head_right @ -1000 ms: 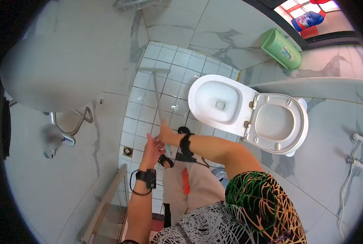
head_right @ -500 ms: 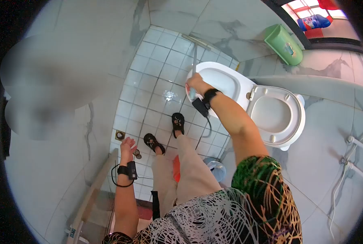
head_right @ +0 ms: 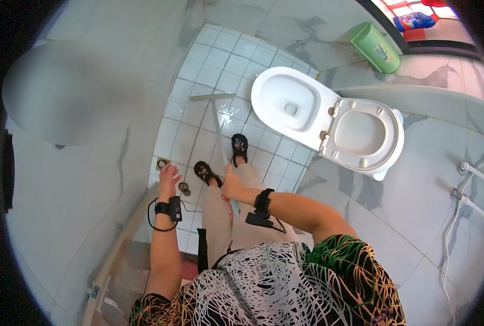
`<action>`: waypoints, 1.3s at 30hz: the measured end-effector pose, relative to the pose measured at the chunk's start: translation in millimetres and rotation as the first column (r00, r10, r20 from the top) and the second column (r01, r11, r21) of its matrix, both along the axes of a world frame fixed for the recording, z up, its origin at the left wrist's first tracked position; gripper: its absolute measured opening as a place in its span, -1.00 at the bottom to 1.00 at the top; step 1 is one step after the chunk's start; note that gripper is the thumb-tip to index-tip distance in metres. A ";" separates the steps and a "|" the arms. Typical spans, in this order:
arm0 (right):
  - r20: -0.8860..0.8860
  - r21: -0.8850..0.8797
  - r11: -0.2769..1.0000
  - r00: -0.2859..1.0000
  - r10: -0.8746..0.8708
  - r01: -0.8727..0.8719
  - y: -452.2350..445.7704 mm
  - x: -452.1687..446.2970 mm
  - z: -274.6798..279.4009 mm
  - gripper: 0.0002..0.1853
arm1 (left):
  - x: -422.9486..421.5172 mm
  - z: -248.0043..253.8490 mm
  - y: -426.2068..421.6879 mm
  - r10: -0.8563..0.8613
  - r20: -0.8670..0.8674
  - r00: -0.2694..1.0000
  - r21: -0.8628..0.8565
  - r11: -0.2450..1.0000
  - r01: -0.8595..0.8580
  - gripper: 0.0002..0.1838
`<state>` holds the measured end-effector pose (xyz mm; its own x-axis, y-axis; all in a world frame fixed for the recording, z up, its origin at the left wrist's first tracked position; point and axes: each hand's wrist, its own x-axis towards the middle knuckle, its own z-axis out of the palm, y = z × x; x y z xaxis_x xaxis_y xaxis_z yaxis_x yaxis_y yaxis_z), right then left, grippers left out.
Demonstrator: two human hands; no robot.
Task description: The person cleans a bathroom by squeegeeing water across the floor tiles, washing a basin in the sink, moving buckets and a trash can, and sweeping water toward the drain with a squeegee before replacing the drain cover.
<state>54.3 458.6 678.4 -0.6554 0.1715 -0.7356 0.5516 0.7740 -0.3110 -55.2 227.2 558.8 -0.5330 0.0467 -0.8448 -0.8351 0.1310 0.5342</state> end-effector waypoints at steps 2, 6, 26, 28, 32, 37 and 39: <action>-0.044 -0.072 0.996 0.998 -0.048 0.045 -1.9 27.0 -20.3 -0.40 | 3.6 8.9 -13.6 0.022 -0.003 1.000 -0.008 1.000 -0.022 -0.57; 0.150 -0.219 0.880 0.906 -0.396 0.421 18.6 0.8 14.1 -0.37 | 5.5 14.4 -41.8 -0.011 -0.005 1.000 -0.016 1.000 0.011 -0.52; -0.112 -0.269 0.958 0.991 0.074 -0.102 -29.3 66.8 -49.0 -0.22 | 30.9 36.4 -57.2 -0.095 0.058 0.994 -0.134 0.986 0.102 -0.58; -0.108 -0.287 0.953 0.992 0.071 -0.099 -15.7 75.1 -24.9 -0.22 | 28.2 40.6 -52.4 -0.115 0.043 0.992 -0.143 0.982 0.120 -0.58; 0.126 -0.363 0.882 0.954 -0.271 0.299 13.3 80.0 13.5 -0.34 | 21.8 52.8 -41.3 -0.162 0.030 0.986 -0.155 0.974 0.165 -0.57; 0.139 -0.288 0.820 0.869 -0.476 0.495 46.6 75.8 -1.2 -0.38 | 13.4 50.9 -27.0 -0.223 -0.023 0.975 -0.145 0.965 0.217 -0.56; 0.145 -0.281 0.799 0.847 -0.512 0.531 45.4 95.3 -25.9 -0.40 | 12.5 55.1 -12.7 -0.247 -0.045 0.968 -0.136 0.961 0.239 -0.54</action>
<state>149.6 504.0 652.5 -0.4846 0.2408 -0.8410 0.8694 0.2386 -0.4326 -42.7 214.5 613.8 -0.5696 0.0747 -0.8185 -0.7361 0.3967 0.5484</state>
